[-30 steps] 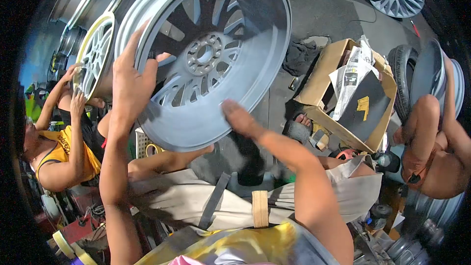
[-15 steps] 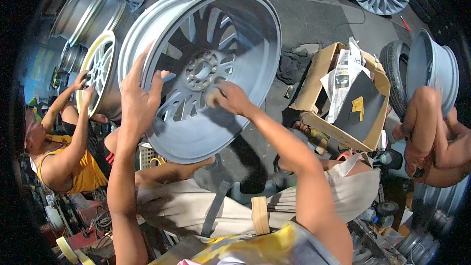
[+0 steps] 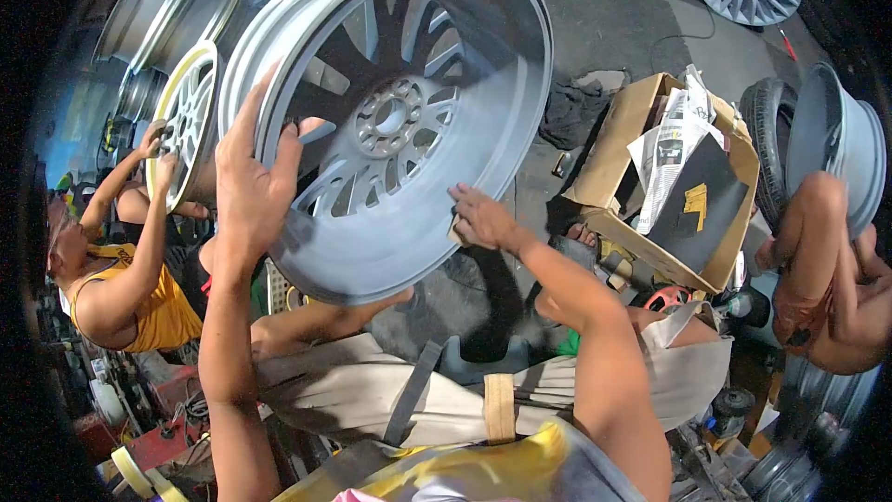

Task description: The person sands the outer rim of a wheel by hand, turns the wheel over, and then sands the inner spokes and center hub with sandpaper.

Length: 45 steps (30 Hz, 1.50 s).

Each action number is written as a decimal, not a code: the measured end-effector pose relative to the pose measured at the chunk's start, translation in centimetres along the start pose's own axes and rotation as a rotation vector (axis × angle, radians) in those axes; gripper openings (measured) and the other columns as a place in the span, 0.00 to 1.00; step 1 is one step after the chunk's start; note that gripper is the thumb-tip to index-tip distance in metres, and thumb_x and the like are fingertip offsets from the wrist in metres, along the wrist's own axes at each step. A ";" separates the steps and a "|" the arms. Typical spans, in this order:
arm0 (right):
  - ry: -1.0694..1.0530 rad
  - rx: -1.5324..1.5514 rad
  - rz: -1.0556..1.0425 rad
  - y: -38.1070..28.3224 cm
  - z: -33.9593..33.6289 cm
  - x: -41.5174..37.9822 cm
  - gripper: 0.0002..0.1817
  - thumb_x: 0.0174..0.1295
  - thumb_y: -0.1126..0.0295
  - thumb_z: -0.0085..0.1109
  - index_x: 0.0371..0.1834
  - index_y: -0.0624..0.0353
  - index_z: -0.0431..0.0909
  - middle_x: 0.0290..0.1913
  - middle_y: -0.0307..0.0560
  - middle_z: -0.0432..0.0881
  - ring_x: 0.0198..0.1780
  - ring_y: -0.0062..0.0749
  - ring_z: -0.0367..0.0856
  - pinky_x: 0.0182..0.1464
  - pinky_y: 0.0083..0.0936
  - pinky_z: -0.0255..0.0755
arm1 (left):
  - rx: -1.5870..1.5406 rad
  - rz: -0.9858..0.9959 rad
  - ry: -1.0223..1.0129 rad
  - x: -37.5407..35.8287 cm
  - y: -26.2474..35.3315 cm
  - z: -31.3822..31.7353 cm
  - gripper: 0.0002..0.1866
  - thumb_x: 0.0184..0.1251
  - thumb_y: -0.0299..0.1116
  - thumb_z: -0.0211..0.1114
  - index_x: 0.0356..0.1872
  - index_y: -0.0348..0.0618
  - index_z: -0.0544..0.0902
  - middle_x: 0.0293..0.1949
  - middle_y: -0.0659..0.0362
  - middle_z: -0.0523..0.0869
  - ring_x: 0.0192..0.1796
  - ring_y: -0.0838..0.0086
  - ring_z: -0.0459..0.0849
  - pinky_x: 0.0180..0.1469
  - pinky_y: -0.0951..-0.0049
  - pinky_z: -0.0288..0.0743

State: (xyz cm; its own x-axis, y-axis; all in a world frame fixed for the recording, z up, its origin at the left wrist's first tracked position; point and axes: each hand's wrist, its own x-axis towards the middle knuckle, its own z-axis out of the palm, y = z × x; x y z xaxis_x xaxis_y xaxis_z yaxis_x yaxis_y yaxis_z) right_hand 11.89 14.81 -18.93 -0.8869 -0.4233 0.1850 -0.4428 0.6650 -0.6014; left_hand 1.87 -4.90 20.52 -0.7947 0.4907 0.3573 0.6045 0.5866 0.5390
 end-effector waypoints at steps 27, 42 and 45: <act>-0.035 0.075 0.180 -9.6 4.5 7.5 0.10 0.60 0.72 0.52 0.43 0.63 0.78 0.44 0.61 0.85 0.46 0.57 0.86 0.48 0.52 0.78 | 0.093 0.010 0.007 0.2 -0.4 -0.2 0.26 0.70 0.22 0.59 0.69 0.33 0.73 0.48 0.47 0.88 0.47 0.71 0.85 0.54 0.70 0.77; 0.646 1.335 0.800 -4.7 -7.3 7.8 0.13 0.73 0.70 0.50 0.47 0.68 0.81 0.40 0.49 0.85 0.35 0.32 0.87 0.35 0.26 0.82 | -0.061 -0.111 0.060 0.3 -1.5 -0.9 0.24 0.80 0.41 0.58 0.68 0.36 0.76 0.56 0.44 0.85 0.55 0.69 0.83 0.52 0.67 0.84; 0.563 1.129 0.716 -2.7 -2.2 5.5 0.13 0.69 0.66 0.59 0.37 0.67 0.85 0.35 0.49 0.85 0.31 0.28 0.84 0.33 0.29 0.78 | -0.227 -0.139 0.085 0.4 -1.9 -0.7 0.25 0.80 0.42 0.58 0.70 0.37 0.74 0.64 0.46 0.78 0.55 0.73 0.81 0.50 0.69 0.87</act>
State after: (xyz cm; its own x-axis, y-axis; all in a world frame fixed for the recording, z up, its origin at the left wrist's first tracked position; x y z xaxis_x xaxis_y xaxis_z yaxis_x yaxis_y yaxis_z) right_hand 7.91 12.02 -14.59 -0.9202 0.2550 -0.2971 0.2111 -0.3160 -0.9250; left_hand 0.39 -6.28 20.22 -0.8765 0.3542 0.3259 0.4696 0.4805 0.7407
